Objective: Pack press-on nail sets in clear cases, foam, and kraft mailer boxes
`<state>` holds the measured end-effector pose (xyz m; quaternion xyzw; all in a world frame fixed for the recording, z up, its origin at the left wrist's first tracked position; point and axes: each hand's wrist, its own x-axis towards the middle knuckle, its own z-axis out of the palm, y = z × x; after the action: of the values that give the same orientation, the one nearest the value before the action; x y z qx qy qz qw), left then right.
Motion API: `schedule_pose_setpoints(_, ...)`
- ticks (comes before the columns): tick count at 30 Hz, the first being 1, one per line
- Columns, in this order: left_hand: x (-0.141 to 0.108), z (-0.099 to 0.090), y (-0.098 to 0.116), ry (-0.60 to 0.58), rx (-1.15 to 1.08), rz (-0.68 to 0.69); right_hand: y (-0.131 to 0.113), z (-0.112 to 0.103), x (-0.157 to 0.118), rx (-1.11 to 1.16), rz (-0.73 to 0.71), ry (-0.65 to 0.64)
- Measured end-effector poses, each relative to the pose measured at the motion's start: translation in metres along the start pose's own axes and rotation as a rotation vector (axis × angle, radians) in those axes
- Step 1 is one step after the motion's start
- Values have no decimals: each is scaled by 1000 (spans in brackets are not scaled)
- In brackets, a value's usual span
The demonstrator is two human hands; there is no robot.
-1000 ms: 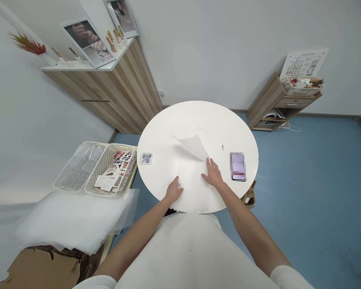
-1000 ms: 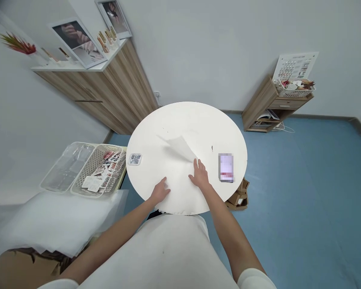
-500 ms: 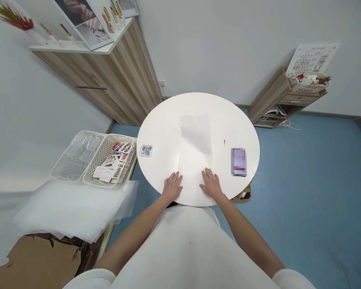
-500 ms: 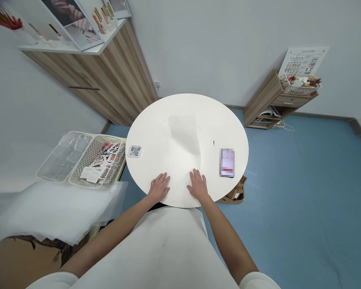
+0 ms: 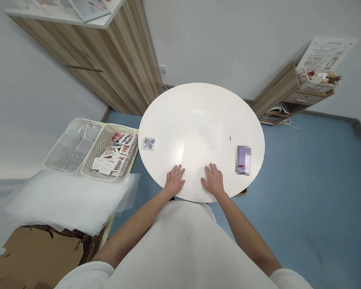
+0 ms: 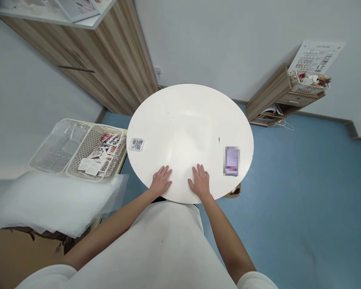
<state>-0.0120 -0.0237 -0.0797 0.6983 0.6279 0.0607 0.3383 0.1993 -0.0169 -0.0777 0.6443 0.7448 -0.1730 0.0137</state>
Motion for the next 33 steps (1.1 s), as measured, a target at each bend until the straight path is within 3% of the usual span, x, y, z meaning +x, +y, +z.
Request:
schedule_pose_setpoints(4, 1, -10, -14, 87, -76, -14, -26, -5, 13, 9, -17, 85)
schedule_pose_setpoints(9, 7, -48, -53, 216, -162, -130, -77, -7, 53, 52, -162, 48)
schedule_pose_setpoints(14, 24, -91, -109, 349, -255, -222, -142, -2, 100, 225, -221, -139)
schedule_pose_setpoints(19, 48, -113, -145, 348, -531, -295, -193, 4, 129, 558, -101, -346)
schedule_pose_setpoints(26, 62, -121, -155, 261, -764, -382, -216, 1, 141, 1043, 88, -487)
schedule_pose_setpoints(33, 61, -119, -149, 230, -815, -286, -207, 3, 129, 1186, 65, -423)
